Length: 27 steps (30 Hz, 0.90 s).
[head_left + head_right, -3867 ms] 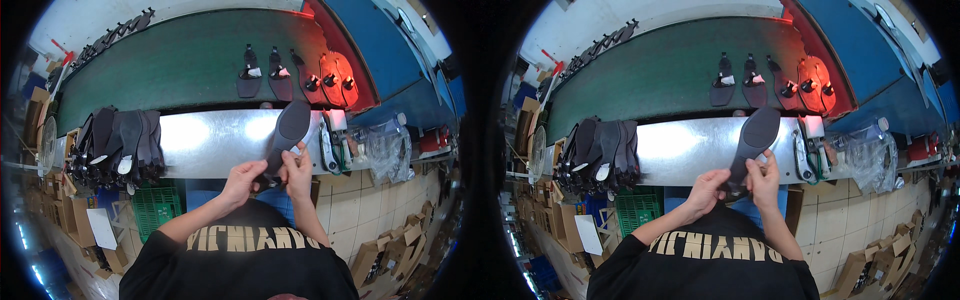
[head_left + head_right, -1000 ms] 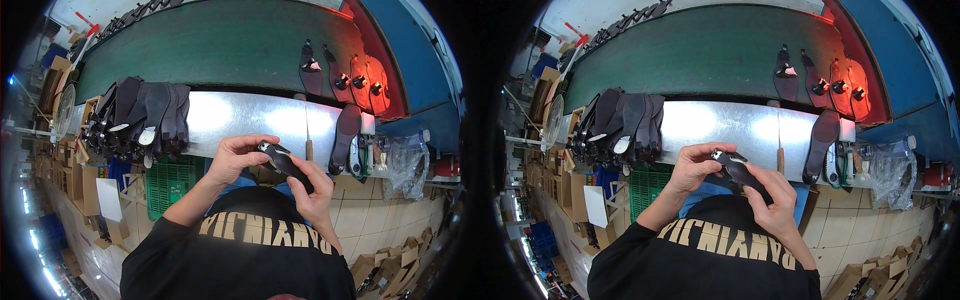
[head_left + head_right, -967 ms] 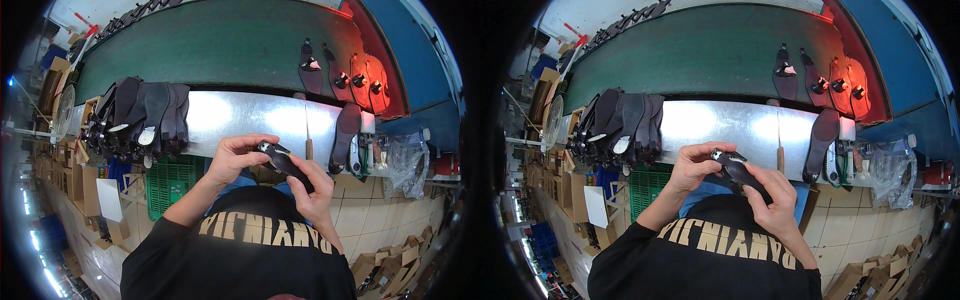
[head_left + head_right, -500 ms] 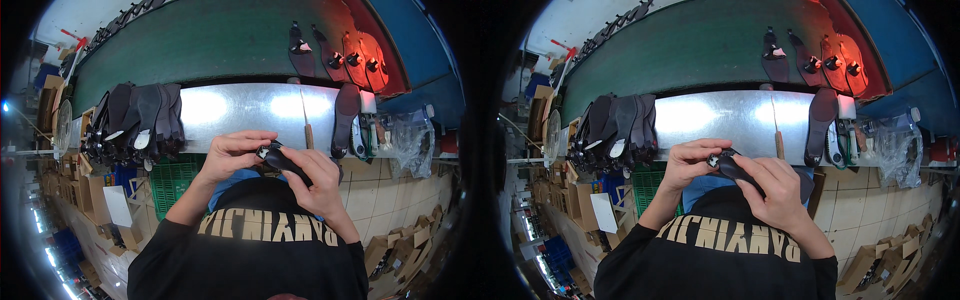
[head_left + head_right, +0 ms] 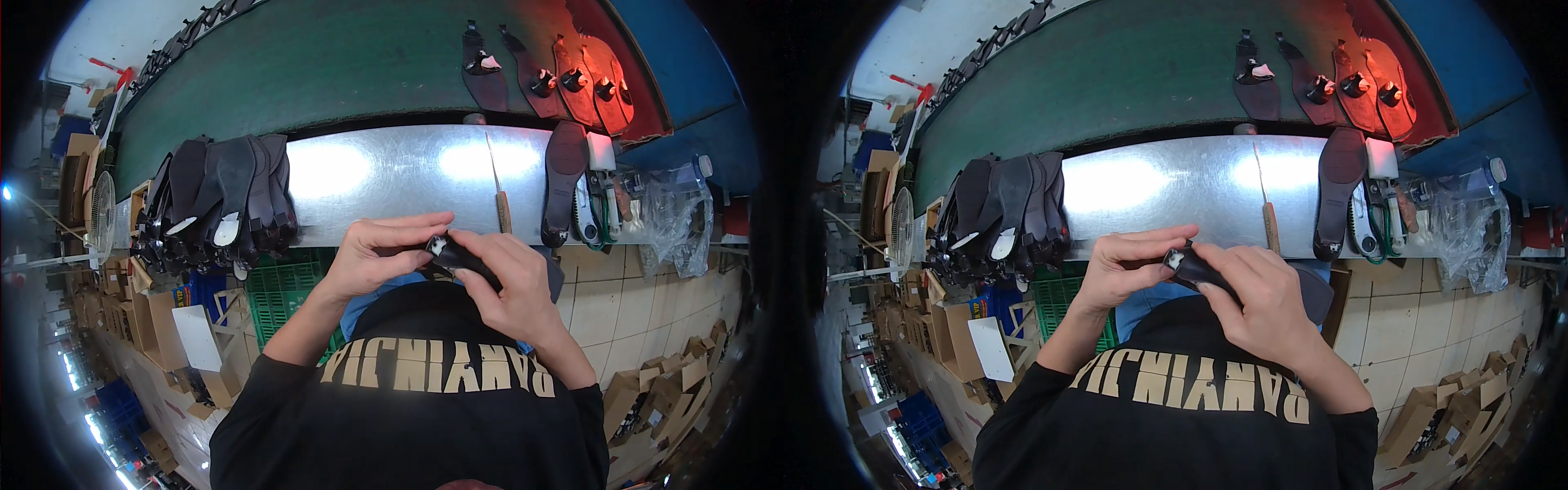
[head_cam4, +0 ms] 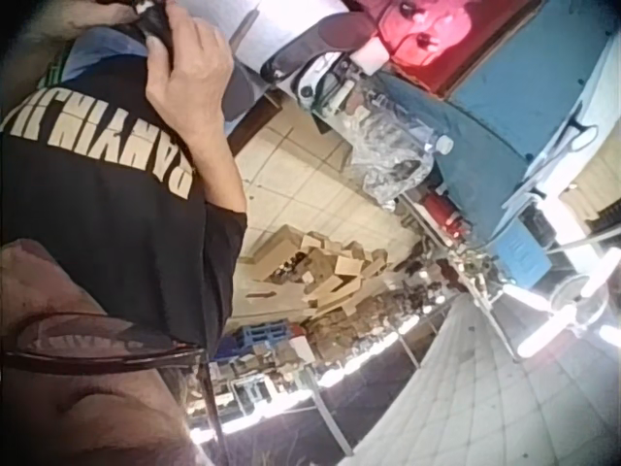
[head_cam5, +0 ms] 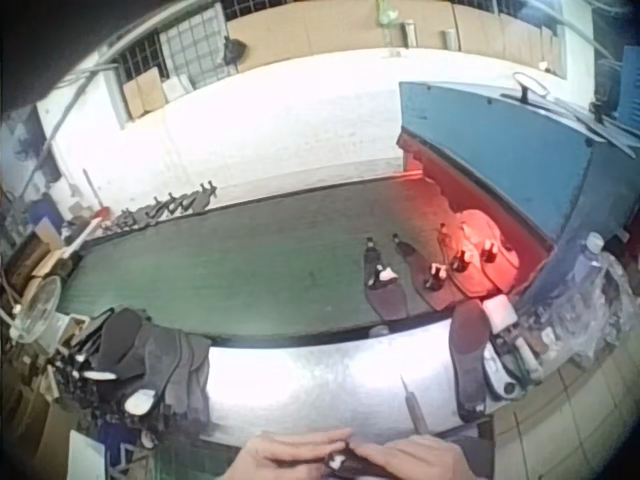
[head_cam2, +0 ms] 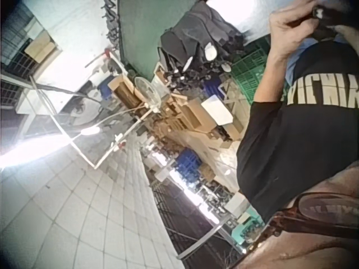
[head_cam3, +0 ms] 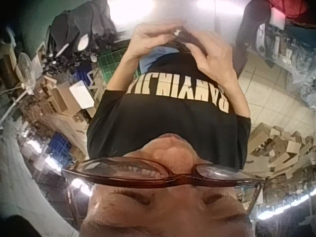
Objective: The person assembles footwear components at a workbench in a factory setting. They pick up a shoe sole and a heel piece, then use a small metal tool to press and secure the heel into the sole. The process is repeated for multiple units, with finished items placed on the table.
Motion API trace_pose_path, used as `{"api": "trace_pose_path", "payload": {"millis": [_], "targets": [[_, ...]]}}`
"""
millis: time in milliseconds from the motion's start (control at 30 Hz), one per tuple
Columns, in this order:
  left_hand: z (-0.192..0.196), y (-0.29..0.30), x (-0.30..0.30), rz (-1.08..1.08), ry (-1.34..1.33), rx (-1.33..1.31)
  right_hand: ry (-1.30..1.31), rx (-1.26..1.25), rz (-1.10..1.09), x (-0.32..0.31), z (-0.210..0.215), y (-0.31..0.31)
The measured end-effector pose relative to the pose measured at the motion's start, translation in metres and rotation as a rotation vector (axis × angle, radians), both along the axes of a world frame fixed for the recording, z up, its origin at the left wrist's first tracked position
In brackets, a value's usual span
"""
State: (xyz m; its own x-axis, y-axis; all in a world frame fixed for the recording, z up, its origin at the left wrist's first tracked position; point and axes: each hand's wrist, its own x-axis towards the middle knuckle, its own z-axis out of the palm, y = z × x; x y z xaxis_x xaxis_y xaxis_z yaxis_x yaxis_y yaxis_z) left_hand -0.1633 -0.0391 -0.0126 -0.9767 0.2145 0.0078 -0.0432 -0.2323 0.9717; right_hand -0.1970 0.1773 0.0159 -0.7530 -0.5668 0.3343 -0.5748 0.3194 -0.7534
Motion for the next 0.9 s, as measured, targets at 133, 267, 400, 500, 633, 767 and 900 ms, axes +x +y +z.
{"api": "trace_pose_path", "payload": {"millis": [133,267,400,500,633,767,900], "targets": [[-0.001,0.007,0.005,0.057,-0.175,0.049,-0.18,-0.093,-0.072,0.003,-0.01,-0.005],[-0.005,0.009,0.007,0.074,-0.214,0.063,-0.15,-0.06,-0.064,0.004,-0.017,-0.006],[-0.002,0.013,0.007,0.101,-0.236,0.027,-0.043,0.002,-0.074,0.005,-0.017,-0.007],[-0.001,0.013,0.007,0.109,-0.251,0.028,0.07,0.034,-0.058,0.006,-0.019,-0.008],[-0.002,0.011,0.003,0.107,-0.286,0.003,0.062,0.08,0.02,0.002,-0.018,-0.006],[-0.003,0.011,0.001,0.137,-0.355,-0.01,-0.09,0.075,0.083,-0.003,-0.014,-0.003],[-0.005,0.012,0.0,0.147,-0.334,-0.021,-0.149,0.067,0.055,-0.001,-0.019,-0.005]]}}
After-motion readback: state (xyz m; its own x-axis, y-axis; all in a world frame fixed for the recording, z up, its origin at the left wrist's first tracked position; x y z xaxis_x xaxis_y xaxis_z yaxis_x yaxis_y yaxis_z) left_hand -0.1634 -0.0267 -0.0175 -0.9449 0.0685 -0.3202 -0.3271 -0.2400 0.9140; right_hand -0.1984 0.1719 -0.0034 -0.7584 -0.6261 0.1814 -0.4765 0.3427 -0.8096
